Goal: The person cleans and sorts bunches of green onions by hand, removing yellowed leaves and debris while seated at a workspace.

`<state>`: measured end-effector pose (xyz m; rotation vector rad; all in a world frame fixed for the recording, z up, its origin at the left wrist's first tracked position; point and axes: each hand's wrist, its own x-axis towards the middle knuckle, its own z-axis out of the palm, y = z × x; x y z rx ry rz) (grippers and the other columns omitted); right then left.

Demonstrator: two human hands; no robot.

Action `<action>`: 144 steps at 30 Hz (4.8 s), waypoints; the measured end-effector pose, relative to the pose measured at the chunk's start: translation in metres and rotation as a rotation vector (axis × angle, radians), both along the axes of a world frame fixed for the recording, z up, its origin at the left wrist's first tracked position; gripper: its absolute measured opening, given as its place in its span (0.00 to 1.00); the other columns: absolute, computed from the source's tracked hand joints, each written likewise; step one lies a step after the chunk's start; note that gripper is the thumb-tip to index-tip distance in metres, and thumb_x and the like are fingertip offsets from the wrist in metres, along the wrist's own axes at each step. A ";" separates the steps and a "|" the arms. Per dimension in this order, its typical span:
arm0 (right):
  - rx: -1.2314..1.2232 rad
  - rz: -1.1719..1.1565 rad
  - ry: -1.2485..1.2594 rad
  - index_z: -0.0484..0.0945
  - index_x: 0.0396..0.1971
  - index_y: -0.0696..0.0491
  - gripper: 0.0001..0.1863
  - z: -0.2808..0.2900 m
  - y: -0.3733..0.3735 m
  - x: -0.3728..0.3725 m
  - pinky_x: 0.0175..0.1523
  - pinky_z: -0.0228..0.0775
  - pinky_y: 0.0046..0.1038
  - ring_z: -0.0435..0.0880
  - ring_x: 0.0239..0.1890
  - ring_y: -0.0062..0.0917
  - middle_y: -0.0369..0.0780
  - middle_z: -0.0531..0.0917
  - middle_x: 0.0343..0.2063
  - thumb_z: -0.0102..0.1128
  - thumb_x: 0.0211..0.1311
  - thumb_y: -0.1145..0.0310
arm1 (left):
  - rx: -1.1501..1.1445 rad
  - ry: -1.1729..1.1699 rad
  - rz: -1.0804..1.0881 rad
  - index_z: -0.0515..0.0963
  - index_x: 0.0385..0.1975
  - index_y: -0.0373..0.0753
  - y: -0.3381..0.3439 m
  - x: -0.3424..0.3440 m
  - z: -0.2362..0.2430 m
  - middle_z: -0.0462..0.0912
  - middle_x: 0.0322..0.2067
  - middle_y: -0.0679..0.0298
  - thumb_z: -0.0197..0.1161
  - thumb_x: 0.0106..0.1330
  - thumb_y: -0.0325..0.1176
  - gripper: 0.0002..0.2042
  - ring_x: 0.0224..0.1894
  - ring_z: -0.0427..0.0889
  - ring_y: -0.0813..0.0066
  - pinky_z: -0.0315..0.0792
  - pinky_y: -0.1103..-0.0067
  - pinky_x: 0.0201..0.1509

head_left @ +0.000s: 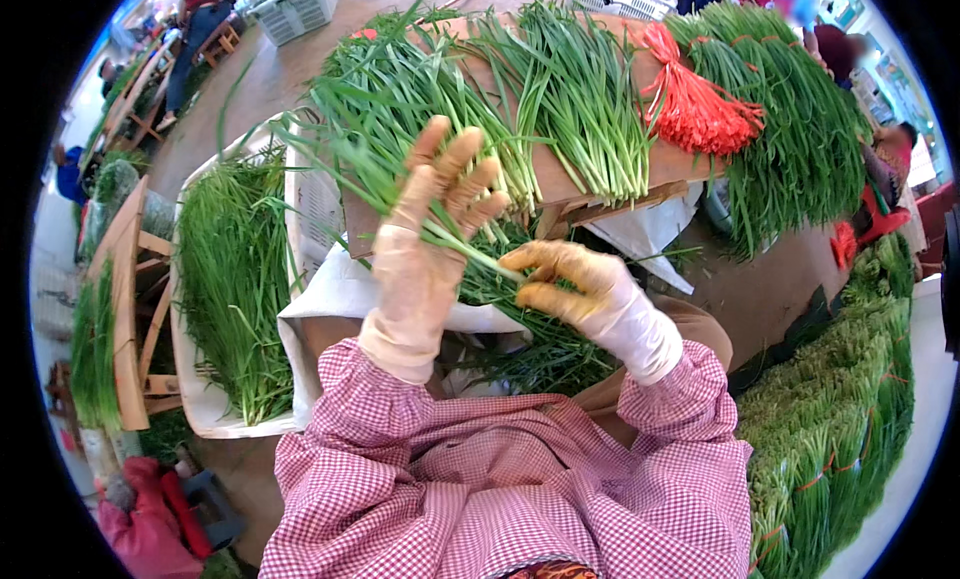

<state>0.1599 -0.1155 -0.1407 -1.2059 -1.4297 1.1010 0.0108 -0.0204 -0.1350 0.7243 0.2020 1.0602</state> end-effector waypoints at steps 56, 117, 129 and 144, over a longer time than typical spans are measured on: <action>0.331 -0.367 -0.581 0.75 0.26 0.47 0.07 0.001 -0.005 -0.014 0.21 0.66 0.30 0.74 0.15 0.33 0.38 0.77 0.17 0.58 0.49 0.61 | 0.208 0.206 -0.176 0.59 0.54 0.35 0.018 -0.002 0.041 0.68 0.51 0.56 0.41 0.65 0.43 0.22 0.54 0.66 0.65 0.63 0.72 0.56; -0.137 -0.660 -0.621 0.76 0.28 0.53 0.12 -0.058 0.133 0.035 0.36 0.68 0.32 0.78 0.29 0.37 0.45 0.79 0.24 0.53 0.52 0.59 | 1.463 1.308 -0.062 0.69 0.45 0.46 0.154 0.064 -0.038 0.73 0.35 0.62 0.58 0.50 0.26 0.19 0.39 0.75 0.65 0.70 0.76 0.42; -0.038 -0.644 -0.146 0.75 0.34 0.58 0.13 -0.058 0.124 0.043 0.32 0.67 0.23 0.76 0.25 0.23 0.41 0.79 0.23 0.55 0.54 0.64 | 1.649 1.383 -0.033 0.70 0.47 0.50 0.157 0.077 -0.040 0.74 0.35 0.62 0.60 0.51 0.34 0.21 0.37 0.75 0.63 0.70 0.73 0.38; -0.502 0.139 -0.791 0.77 0.30 0.55 0.11 -0.014 -0.020 0.037 0.35 0.71 0.25 0.80 0.27 0.28 0.42 0.79 0.23 0.53 0.56 0.62 | 1.503 1.266 -0.035 0.74 0.39 0.50 0.151 0.076 -0.044 0.76 0.36 0.64 0.59 0.52 0.35 0.13 0.36 0.76 0.64 0.70 0.74 0.39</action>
